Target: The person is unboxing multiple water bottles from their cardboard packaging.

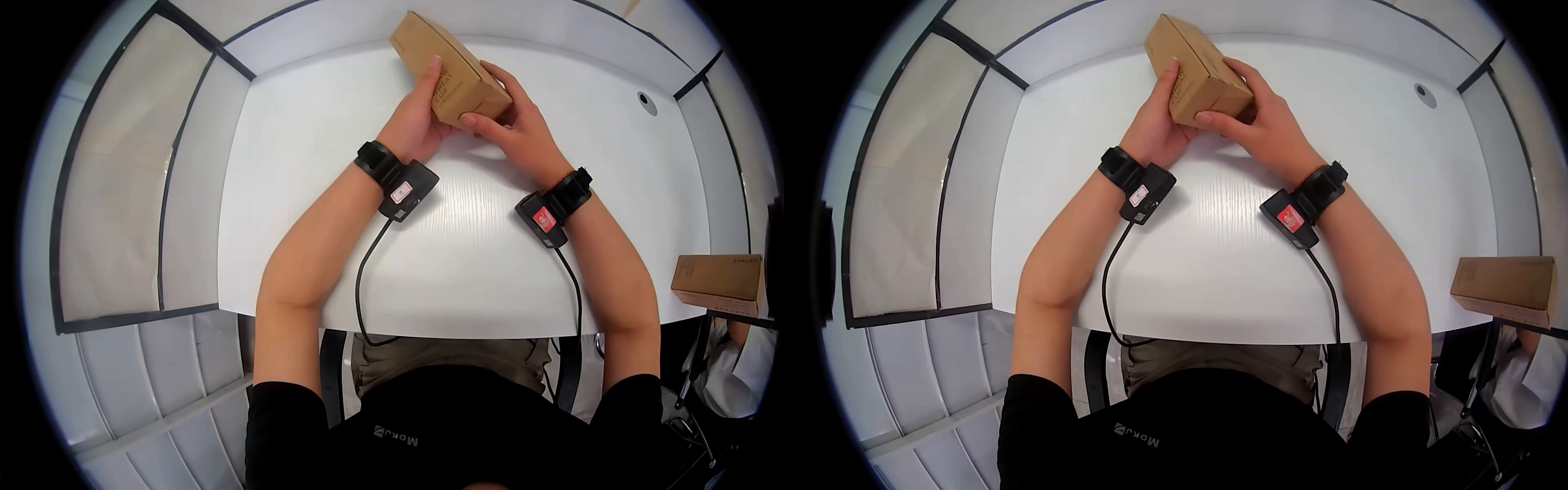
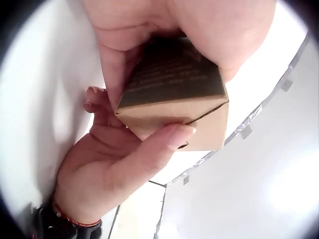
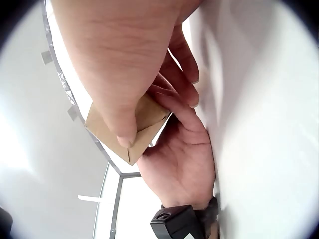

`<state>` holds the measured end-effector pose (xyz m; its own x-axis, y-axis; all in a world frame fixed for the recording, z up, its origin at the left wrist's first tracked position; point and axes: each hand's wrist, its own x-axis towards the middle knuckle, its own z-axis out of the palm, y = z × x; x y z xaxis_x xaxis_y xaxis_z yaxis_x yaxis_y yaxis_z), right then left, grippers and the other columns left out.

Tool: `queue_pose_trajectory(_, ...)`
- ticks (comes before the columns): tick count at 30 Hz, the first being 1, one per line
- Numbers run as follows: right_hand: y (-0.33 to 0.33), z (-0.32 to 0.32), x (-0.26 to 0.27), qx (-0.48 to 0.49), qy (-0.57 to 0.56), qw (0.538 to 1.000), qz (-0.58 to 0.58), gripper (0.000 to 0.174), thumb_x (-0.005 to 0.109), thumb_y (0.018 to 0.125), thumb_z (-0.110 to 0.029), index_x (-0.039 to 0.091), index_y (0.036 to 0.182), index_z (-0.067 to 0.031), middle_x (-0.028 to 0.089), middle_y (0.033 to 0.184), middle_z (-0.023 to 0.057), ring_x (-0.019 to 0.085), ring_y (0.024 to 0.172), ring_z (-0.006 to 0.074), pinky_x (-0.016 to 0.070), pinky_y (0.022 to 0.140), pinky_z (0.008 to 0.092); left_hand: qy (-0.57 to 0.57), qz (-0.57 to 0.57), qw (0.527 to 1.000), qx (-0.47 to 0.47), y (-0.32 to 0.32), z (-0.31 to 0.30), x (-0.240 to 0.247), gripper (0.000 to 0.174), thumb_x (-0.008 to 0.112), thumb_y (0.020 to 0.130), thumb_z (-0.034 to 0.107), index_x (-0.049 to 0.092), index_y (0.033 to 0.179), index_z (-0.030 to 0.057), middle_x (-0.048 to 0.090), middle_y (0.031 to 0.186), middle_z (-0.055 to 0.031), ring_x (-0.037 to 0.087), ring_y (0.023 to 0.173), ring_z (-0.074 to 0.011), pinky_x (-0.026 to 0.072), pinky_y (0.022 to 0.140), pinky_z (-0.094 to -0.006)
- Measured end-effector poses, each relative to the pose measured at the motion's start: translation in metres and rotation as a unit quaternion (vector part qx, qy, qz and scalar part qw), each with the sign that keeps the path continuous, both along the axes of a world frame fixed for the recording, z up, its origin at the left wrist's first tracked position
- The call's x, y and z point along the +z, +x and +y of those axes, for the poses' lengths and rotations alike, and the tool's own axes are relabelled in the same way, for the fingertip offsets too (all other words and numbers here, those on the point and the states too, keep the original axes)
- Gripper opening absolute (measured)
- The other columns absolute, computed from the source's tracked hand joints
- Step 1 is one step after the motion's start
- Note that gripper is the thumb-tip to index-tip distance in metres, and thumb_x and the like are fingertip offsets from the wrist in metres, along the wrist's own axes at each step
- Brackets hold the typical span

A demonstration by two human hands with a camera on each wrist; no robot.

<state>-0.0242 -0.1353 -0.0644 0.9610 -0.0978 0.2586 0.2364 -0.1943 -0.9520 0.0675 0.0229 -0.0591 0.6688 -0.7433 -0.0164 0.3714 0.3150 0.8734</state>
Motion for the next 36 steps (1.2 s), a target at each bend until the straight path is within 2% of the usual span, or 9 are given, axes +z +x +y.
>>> queue_pose_trajectory(7,0.002,-0.007,0.0,0.002,0.059,0.998,0.02,0.071,0.038,0.104,-0.058,0.037,0.152,-0.0055,0.06,0.126,0.0132,0.061,0.1,0.0195,0.0483,0.09,0.0323,0.022,-0.011,0.999,0.042,-0.007,-0.001,0.003,0.068,0.04,0.104,0.057,0.036,0.149,0.006,0.051,0.144,-0.0111,0.052,0.131,-0.0243,0.0448,0.108,-0.0407)
queue_pose_trajectory(8,0.003,-0.007,-0.001,0.001,0.068,0.997,0.029,0.072,0.036,0.104,-0.06,0.038,0.151,-0.0052,0.059,0.129,0.0136,0.059,0.111,0.0205,0.0459,0.097,0.0333,-0.014,-0.026,0.999,0.04,-0.003,-0.003,-0.004,0.067,0.049,0.104,0.051,0.036,0.148,0.0032,0.051,0.143,-0.0122,0.05,0.132,-0.0228,0.0416,0.11,-0.0396)
queue_pose_trajectory(11,0.012,-0.013,-0.012,-0.007,0.025,1.0,0.007,0.072,0.036,0.104,-0.06,0.038,0.151,-0.005,0.058,0.132,0.015,0.054,0.123,0.0224,0.0424,0.104,0.0338,0.051,-0.2,0.97,0.126,-0.002,-0.002,-0.008,0.08,0.065,0.096,0.048,0.03,0.149,-0.0001,0.05,0.141,-0.015,0.049,0.133,-0.027,0.0431,0.109,-0.0406)
queue_pose_trajectory(12,0.012,-0.015,-0.007,0.009,0.035,0.999,0.014,0.068,0.044,0.104,-0.053,0.037,0.151,-0.0045,0.056,0.136,0.0163,0.048,0.133,0.0243,0.0381,0.11,0.0359,0.041,-0.196,0.969,0.141,-0.004,-0.002,-0.005,0.089,0.076,0.09,0.039,0.024,0.151,-0.0019,0.048,0.142,-0.017,0.047,0.135,-0.0296,0.0415,0.11,-0.0404)
queue_pose_trajectory(15,0.005,-0.008,0.0,-0.006,0.044,0.999,0.011,0.065,0.056,0.102,-0.041,0.036,0.151,-0.0041,0.055,0.139,0.0145,0.048,0.133,0.0243,0.0382,0.111,0.0381,0.057,-0.289,0.948,0.121,0.0,-0.001,-0.01,0.081,0.076,0.092,0.029,0.027,0.151,0.0017,0.047,0.144,-0.0154,0.046,0.135,-0.0242,0.0366,0.114,-0.0402)
queue_pose_trajectory(16,0.004,-0.009,0.004,0.007,0.087,0.996,0.032,0.07,0.069,0.095,-0.031,0.036,0.151,-0.0041,0.053,0.142,0.0131,0.047,0.135,0.0248,0.0378,0.112,0.04,0.082,-0.33,0.932,0.13,0.001,-0.001,-0.012,0.091,0.081,0.086,0.023,0.023,0.154,0.004,0.045,0.146,-0.0154,0.043,0.137,-0.026,0.0357,0.115,-0.0424)
queue_pose_trajectory(20,-0.003,-0.009,0.005,0.009,0.074,0.996,0.053,0.082,0.082,0.083,-0.025,0.038,0.148,-0.0052,0.052,0.143,0.0119,0.047,0.136,0.0269,0.0376,0.113,0.0418,0.115,-0.456,0.876,0.111,-0.003,0.001,-0.014,0.102,0.083,0.077,0.02,0.019,0.154,0.0018,0.044,0.144,-0.0215,0.044,0.136,-0.0316,0.0402,0.112,-0.0428)
queue_pose_trajectory(32,0.004,-0.009,0.001,0.0,0.047,0.999,0.026,0.085,0.08,0.084,-0.026,0.033,0.151,-0.0048,0.051,0.142,0.0158,0.045,0.135,0.0306,0.038,0.112,0.0459,0.121,-0.317,0.939,0.058,-0.003,0.004,-0.008,0.105,0.085,0.076,0.019,0.016,0.154,0.0042,0.043,0.147,-0.0195,0.043,0.139,-0.0305,0.0403,0.112,-0.0436)
queue_pose_trajectory(36,0.01,-0.015,0.001,-0.105,-0.119,0.97,-0.186,0.086,0.079,0.084,-0.022,0.029,0.152,-0.0014,0.046,0.143,0.0167,0.047,0.132,0.03,0.0398,0.109,0.0451,0.112,-0.345,0.931,0.043,0.0,0.003,-0.01,0.103,0.085,0.076,0.018,0.017,0.153,0.0041,0.043,0.147,-0.0194,0.043,0.138,-0.0304,0.0396,0.113,-0.0437)
